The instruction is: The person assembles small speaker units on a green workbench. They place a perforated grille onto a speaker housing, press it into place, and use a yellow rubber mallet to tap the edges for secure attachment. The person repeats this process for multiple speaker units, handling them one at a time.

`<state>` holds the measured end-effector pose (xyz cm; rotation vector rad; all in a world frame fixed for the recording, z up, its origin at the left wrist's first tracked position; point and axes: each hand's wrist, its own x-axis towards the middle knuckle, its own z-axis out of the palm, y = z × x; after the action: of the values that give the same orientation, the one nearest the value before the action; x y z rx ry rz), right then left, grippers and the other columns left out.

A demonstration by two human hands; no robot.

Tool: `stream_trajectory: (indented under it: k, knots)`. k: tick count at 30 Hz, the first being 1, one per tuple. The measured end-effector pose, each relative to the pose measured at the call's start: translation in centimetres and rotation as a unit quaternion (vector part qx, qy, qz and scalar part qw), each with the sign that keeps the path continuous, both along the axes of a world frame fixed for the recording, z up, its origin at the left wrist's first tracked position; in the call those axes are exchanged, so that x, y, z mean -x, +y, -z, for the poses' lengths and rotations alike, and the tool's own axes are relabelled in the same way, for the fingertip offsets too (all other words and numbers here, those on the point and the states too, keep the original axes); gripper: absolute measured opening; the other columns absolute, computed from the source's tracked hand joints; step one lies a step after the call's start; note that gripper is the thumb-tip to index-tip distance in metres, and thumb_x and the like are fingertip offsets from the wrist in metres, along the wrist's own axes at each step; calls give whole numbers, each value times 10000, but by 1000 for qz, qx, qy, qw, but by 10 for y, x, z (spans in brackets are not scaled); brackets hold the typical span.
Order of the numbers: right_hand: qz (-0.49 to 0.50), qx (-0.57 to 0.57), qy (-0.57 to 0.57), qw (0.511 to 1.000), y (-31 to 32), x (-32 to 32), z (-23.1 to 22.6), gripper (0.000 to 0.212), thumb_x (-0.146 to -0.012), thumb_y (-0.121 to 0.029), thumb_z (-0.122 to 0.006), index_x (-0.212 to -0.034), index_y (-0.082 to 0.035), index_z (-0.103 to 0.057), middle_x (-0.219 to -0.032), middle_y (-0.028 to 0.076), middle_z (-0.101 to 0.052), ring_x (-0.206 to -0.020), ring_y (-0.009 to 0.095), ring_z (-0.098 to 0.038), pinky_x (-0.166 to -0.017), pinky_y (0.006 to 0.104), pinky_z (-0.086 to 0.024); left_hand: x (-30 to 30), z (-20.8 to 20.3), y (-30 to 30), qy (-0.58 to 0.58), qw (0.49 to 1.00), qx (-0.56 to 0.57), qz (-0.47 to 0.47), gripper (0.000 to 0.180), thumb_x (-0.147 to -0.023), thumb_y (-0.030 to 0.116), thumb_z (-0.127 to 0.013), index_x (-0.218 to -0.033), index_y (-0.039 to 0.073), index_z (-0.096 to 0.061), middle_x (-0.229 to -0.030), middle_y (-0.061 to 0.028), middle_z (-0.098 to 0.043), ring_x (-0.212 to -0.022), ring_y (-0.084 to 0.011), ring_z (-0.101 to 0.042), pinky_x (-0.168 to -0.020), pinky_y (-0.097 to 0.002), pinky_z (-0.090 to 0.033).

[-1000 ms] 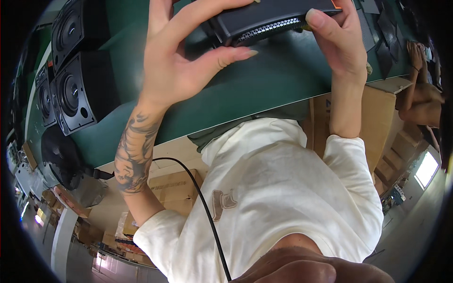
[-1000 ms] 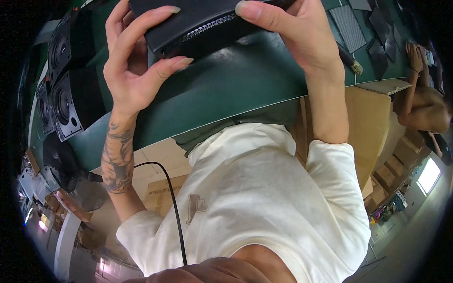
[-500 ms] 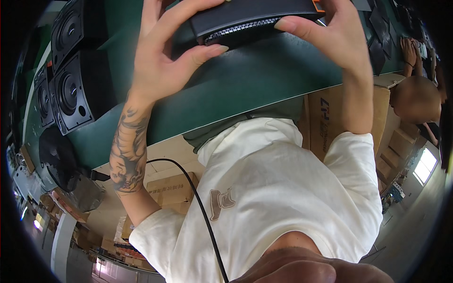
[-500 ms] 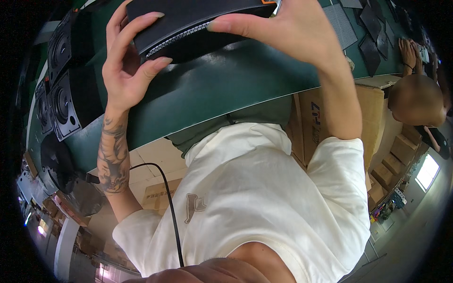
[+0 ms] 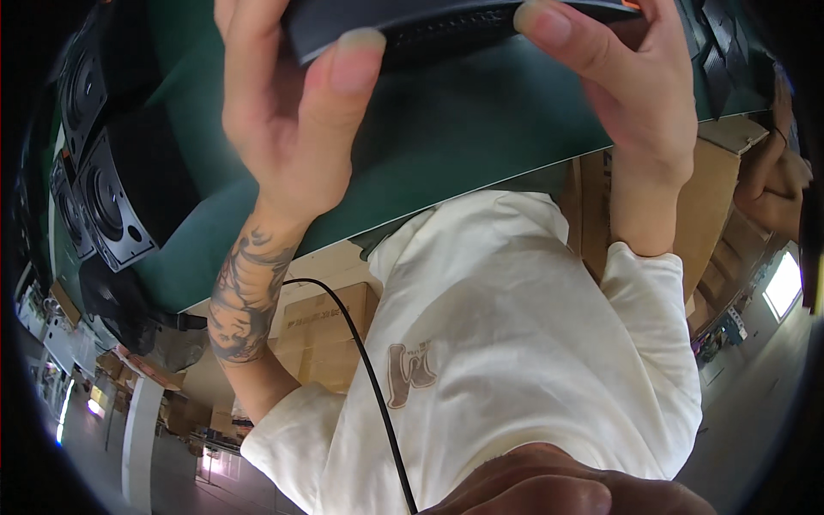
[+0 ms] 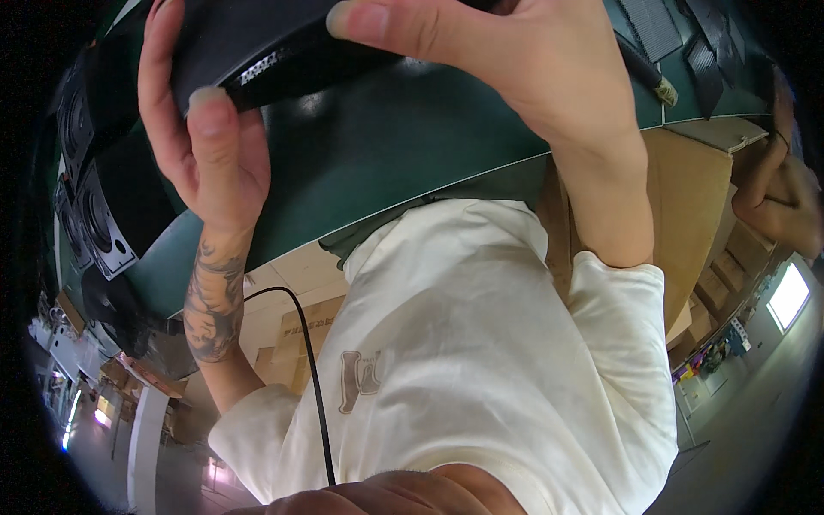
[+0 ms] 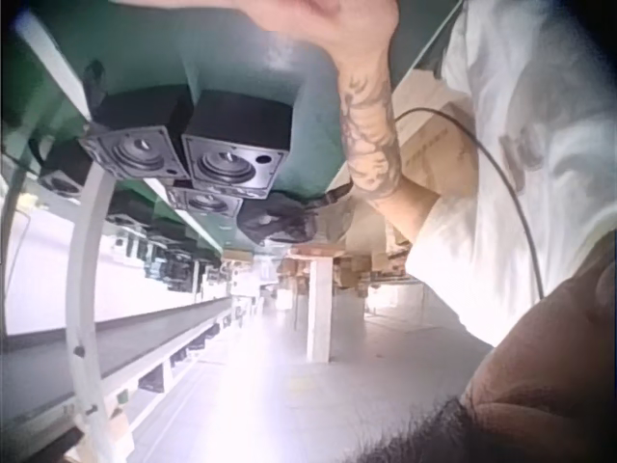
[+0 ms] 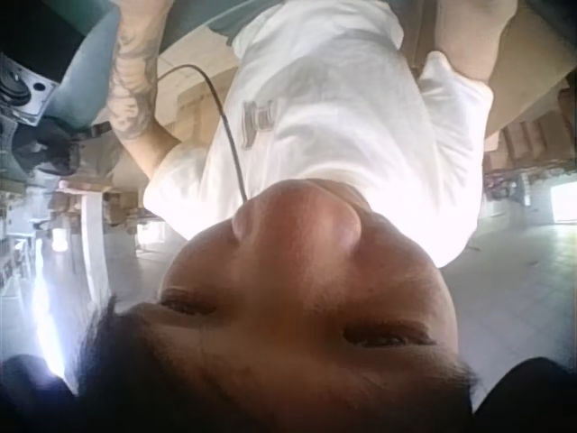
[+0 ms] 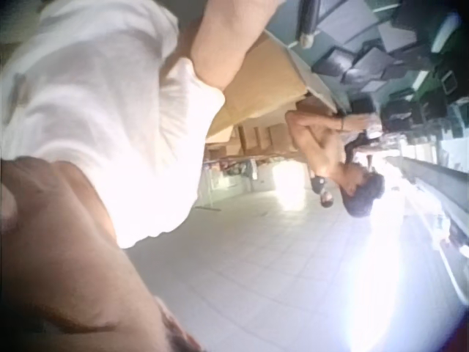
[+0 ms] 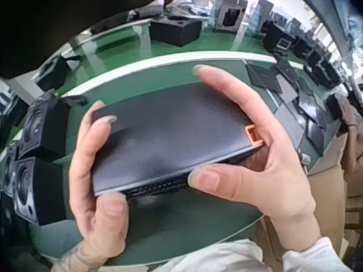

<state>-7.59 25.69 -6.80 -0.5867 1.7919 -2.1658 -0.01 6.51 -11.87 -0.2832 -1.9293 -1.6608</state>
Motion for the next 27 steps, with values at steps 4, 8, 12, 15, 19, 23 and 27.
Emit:
stream_trajectory:
  k: [4,8,12,15,19,23,27]
  knots:
    - [-15,-77,143,987,12,10,13,755,-770,-64,-897,-1432,-4,-539,-1415,98,-544,-1375,197,-454,-1199,336,-262,4,10,-23,20,997,70,10,676,-991,437,-659,-1448,-37,-509,-1611,-260,-323,-1440,-331,-415,-1189,-424,-327]
    - [12,-118,103,987,14,12,10,728,-777,-129,-909,-1401,-11,-553,-1397,120,-535,-1317,196,-493,-1159,331,-303,15,7,-19,52,995,84,-14,517,-1044,411,-588,-1311,-30,-623,-1537,-242,-447,-1382,-307,-477,-1154,-407,-362]
    - [-11,-149,35,988,5,19,-20,756,-825,-290,-879,-1419,13,-524,-1309,153,-584,-1198,198,-574,-1046,318,-442,12,-19,-29,23,983,170,-70,420,-1031,346,-585,-1271,13,-673,-1352,-185,-613,-1341,-320,-496,-1137,-418,-362]
    - [-32,-206,40,977,-4,13,-15,784,-886,-433,-812,-1428,42,-502,-1227,164,-638,-1139,211,-612,-1001,314,-486,-1,-20,-34,-74,984,124,-105,635,-1087,514,-399,-1331,-37,-599,-1362,-173,-609,-1227,-256,-597,-1076,-380,-450]
    - [-46,-142,-30,988,-12,16,-29,769,-933,-444,-759,-1435,69,-485,-1239,197,-637,-1146,234,-612,-1014,318,-477,0,-26,-35,-202,977,-30,-60,598,-1100,478,-387,-1329,-33,-596,-1303,-152,-626,-1177,-215,-610,-1046,-353,-467]
    - [15,-107,32,994,-32,36,21,645,-965,-356,-729,-1418,56,-525,-1270,185,-641,-1136,224,-610,-1005,324,-477,13,-14,-35,-260,940,-218,-15,512,-1107,405,-417,-1333,-18,-597,-1261,-103,-618,-1131,-166,-580,-1044,-313,-432]
    - [18,-156,192,969,-34,49,32,402,-975,-228,-675,-1295,15,-645,-1282,191,-651,-1180,294,-624,-1037,364,-471,13,-9,-27,-217,951,-221,2,525,-1040,327,-577,-1440,-6,-506,-1404,-137,-548,-1285,-230,-526,-1095,-365,-421]
